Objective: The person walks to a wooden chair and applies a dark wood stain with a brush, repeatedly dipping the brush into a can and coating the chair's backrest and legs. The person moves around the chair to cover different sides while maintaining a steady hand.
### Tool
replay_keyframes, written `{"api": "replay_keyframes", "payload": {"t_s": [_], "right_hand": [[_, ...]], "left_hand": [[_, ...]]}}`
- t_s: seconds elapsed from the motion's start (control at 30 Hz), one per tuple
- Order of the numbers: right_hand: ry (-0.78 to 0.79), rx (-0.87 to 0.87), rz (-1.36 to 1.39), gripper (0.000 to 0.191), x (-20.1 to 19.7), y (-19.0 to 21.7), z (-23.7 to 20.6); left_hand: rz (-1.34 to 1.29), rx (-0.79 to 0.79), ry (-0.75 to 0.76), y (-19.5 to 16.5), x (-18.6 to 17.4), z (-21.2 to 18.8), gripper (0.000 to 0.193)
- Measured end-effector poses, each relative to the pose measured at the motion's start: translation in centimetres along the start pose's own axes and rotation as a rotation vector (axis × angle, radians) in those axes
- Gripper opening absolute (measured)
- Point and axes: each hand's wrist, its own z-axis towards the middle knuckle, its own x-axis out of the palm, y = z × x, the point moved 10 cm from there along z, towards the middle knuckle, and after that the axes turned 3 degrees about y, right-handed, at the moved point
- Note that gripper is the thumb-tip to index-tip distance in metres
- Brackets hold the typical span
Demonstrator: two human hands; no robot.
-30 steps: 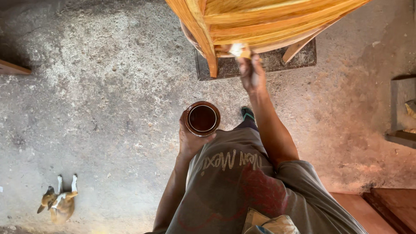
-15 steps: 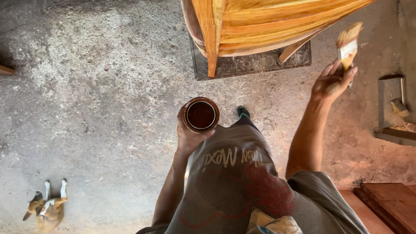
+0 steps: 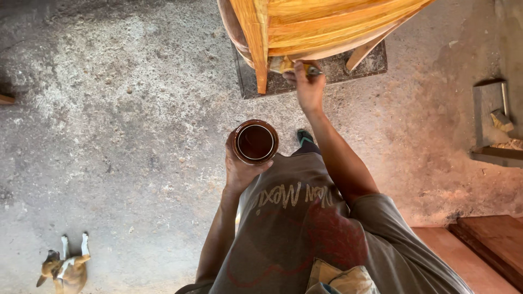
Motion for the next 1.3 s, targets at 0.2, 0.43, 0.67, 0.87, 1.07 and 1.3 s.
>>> {"api": "replay_keyframes", "payload": {"t_s": [0.2, 0.43, 0.67, 0.87, 1.07, 1.3], "right_hand": [[-0.231, -0.374, -0.575, 0.018, -7.6, 7.2, 0.7], [-0.526, -0.263, -0.207, 0.013, -20.5, 9.5, 2.7], [-0.393, -0.229, 0.291, 0.023, -21.9, 7.7, 0.1], [-0.498, -0.589, -0.232, 0.014, -22.3, 12.0, -3.0], [-0.539, -0.086, 0.702, 0.014, -23.1, 2.4, -1.8], [-0.479, -0.056, 1.093, 0.020, -21.2, 0.0, 2.6]], "left_hand": [[-0.035, 0.102, -0.064, 0.7, -0.3, -1.1, 0.122], [0.049, 0.038, -0.126, 2.1, -1.5, -1.2, 0.123], [0.039, 0.026, -0.083, 1.7, -1.8, 0.1, 0.120], [-0.079, 0.029, 0.033, 0.8, 0.5, 1.2, 0.115], [-0.002, 0.082, 0.053, -1.2, 2.2, 1.3, 0.112], [0.000, 0.018, 0.093, -2.0, 2.6, 0.8, 0.110]]}}
